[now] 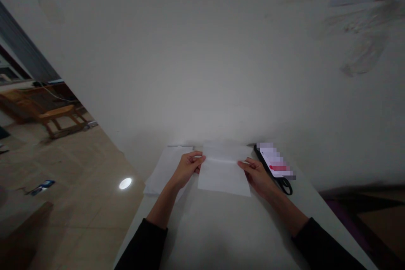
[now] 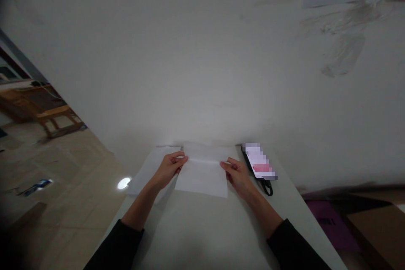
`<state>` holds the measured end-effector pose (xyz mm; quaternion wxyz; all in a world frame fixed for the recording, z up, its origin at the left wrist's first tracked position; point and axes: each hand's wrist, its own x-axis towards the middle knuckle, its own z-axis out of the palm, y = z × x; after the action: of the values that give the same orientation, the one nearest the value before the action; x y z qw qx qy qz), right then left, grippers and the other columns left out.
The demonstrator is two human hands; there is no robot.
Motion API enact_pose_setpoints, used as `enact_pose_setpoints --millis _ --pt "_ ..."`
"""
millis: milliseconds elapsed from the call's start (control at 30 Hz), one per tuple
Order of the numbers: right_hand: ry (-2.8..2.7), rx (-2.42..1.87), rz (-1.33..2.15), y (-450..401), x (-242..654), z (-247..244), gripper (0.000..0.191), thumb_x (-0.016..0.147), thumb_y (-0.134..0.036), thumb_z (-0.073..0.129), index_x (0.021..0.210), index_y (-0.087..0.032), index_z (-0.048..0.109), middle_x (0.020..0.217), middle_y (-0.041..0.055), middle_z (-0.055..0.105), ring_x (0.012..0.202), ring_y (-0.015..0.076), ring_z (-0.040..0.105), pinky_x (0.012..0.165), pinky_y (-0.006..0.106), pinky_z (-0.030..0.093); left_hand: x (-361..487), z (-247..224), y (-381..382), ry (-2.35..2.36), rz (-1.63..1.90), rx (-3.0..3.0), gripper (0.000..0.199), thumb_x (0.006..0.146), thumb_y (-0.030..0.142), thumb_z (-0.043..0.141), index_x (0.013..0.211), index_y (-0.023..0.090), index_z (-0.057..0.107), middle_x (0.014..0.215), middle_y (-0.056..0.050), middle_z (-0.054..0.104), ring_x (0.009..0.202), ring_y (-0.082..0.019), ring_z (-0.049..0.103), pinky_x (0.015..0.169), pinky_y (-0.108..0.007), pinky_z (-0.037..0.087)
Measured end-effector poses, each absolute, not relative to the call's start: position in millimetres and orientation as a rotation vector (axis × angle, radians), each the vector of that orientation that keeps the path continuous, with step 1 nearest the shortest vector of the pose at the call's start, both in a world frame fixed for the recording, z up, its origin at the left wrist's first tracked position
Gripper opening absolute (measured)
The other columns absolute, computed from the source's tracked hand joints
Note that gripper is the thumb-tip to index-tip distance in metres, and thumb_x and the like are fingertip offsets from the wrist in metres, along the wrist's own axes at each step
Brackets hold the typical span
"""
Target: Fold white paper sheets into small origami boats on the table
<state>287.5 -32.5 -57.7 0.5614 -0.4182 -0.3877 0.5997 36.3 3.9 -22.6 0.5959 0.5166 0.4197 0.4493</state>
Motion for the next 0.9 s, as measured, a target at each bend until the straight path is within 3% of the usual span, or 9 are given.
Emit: enact_pose_setpoints --millis 200,400,567,733,833,900 --pt "-0.900 -1.014 1.420 -30 286 -64 0.036 0.058 -0.045 0.084 0.078 -0.019 0.069 0.065 0.0026 0.067 0.063 0.0181 0.062 0.058 0.029 0.045 36 -21 3 0.949 1.035 1.179 0.035 0.066 0.039 0.082 0.086 0.013 0.071 0.061 0.001 0.065 0.048 -0.007 0.053 0.048 -0.018 0.040" --pt "-0.905 -1.047 1.462 -33 287 -63 0.024 0.062 -0.040 0.077 0.079 -0.024 0.076 0.090 0.0069 0.073 0.081 0.0230 0.065 0.061 0.031 0.049 33 -33 4 1.016 1.044 1.233 0.030 0.071 0.035 0.075 0.091 0.014 0.076 0.073 -0.003 0.070 0.060 -0.010 0.060 0.059 -0.021 0.045" --pt "-1.019 -1.107 1.379 -32 289 -70 0.018 0.067 -0.034 0.068 0.080 -0.024 0.077 0.092 0.0077 0.073 0.080 0.0229 0.065 0.058 0.029 0.047 29 -37 5 1.070 1.008 1.346 0.024 0.077 0.033 0.066 0.089 0.014 0.075 0.068 -0.003 0.068 0.060 -0.012 0.060 0.060 -0.023 0.046" --pt "-1.263 -1.038 1.182 -24 291 -83 0.019 0.072 -0.029 0.060 0.074 -0.021 0.078 0.084 0.0073 0.070 0.071 0.0190 0.062 0.059 0.029 0.046 32 -24 -5 1.128 0.843 1.548 0.048 0.091 0.047 0.040 0.088 0.013 0.074 0.082 -0.009 0.071 0.077 -0.019 0.065 0.068 -0.029 0.049" --pt "-1.465 -0.947 1.104 -25 291 -80 0.021 0.077 -0.028 0.059 0.075 -0.021 0.078 0.086 0.0072 0.069 0.077 0.0196 0.063 0.064 0.030 0.047 39 -21 -12 1.233 0.794 1.959 0.038 0.089 0.047 0.050 0.090 0.015 0.072 0.089 -0.008 0.070 0.086 -0.021 0.064 0.079 -0.032 0.050" --pt "-1.553 -0.873 1.081 -27 290 -75 0.023 0.082 -0.030 0.057 0.077 -0.023 0.079 0.087 0.0070 0.069 0.079 0.0201 0.064 0.068 0.030 0.048 43 -22 -16 1.235 0.842 2.243 0.030 0.084 0.042 0.062 0.102 0.018 0.068 0.113 -0.010 0.066 0.104 -0.023 0.061 0.092 -0.037 0.048"
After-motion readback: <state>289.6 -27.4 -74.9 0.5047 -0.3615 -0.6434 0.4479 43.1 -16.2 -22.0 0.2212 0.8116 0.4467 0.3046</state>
